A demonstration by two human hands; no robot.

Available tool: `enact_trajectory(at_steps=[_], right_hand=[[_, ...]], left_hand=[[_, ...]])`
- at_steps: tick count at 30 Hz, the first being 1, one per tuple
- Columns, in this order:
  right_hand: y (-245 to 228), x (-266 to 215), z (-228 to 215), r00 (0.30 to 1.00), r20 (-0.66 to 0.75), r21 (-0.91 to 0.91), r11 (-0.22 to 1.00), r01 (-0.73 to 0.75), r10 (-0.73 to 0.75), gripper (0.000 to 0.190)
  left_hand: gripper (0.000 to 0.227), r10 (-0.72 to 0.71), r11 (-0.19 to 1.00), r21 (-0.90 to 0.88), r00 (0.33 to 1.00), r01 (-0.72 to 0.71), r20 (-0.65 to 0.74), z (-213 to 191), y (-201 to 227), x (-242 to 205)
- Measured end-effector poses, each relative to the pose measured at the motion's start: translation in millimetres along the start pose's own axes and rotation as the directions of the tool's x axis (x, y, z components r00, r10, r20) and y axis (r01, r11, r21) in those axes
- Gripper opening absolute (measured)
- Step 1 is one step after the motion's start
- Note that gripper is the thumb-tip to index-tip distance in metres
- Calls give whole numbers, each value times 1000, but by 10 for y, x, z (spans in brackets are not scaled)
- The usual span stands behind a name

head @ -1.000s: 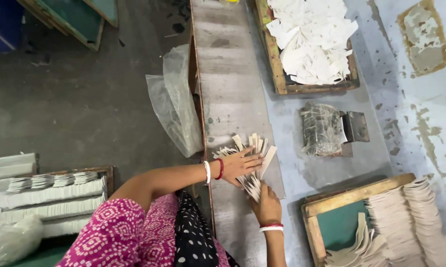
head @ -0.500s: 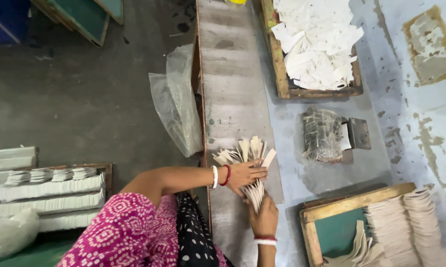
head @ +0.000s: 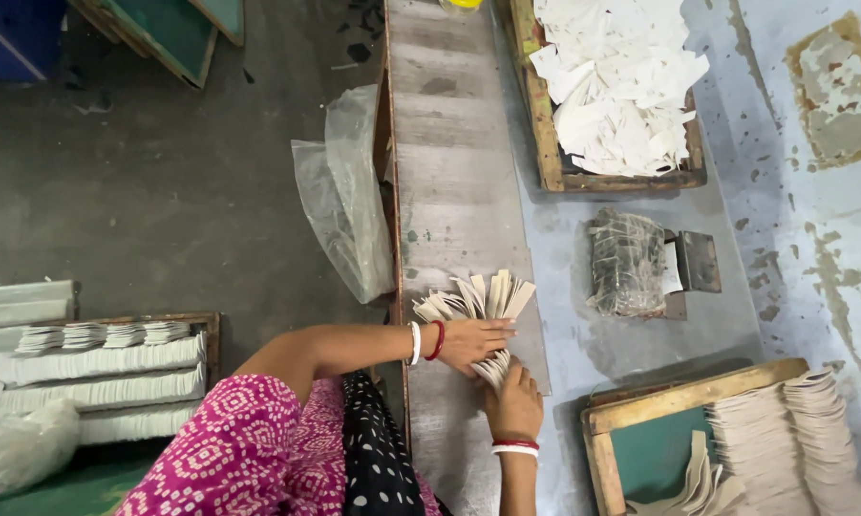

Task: The person picks up stacks of light-colored, irregularly shaped wooden parts from a table and places them into a wooden tray. They repeatedly gather the parts, align them, and transfer them to the tray, occasionally adjusting the pile.

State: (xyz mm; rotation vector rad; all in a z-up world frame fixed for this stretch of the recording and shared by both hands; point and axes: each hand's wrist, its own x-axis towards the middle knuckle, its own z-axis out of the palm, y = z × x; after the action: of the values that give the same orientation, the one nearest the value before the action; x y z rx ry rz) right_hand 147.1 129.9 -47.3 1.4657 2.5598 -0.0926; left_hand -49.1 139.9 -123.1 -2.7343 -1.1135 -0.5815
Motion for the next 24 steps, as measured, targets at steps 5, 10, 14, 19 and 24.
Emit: enact_trajectory(at_steps=[5,10,14,19,24], right_hand=[[-134,-162,-394,993,-119,-18,1000,15,-17,63],[19,-177,-6,990,-142,42,999,1,5,64],[12,-83,-3,995,-97,3,1000,1,0,76],[-159,62,-238,985,-172,83,997,0,14,90],[-109,-43,-282,991,-133,235,972,12,20,91]], left_hand=[[68,36,999,36,999,-36,22,-18,-56,31],[57,-11,998,-68,997,16,80,480,85,-64],[64,-121,990,-58,987,128,108,250,166,-50],[88,-255,966,88,953,244,164,109,232,55],[80,-206,978,41,966,203,158,298,205,17]])
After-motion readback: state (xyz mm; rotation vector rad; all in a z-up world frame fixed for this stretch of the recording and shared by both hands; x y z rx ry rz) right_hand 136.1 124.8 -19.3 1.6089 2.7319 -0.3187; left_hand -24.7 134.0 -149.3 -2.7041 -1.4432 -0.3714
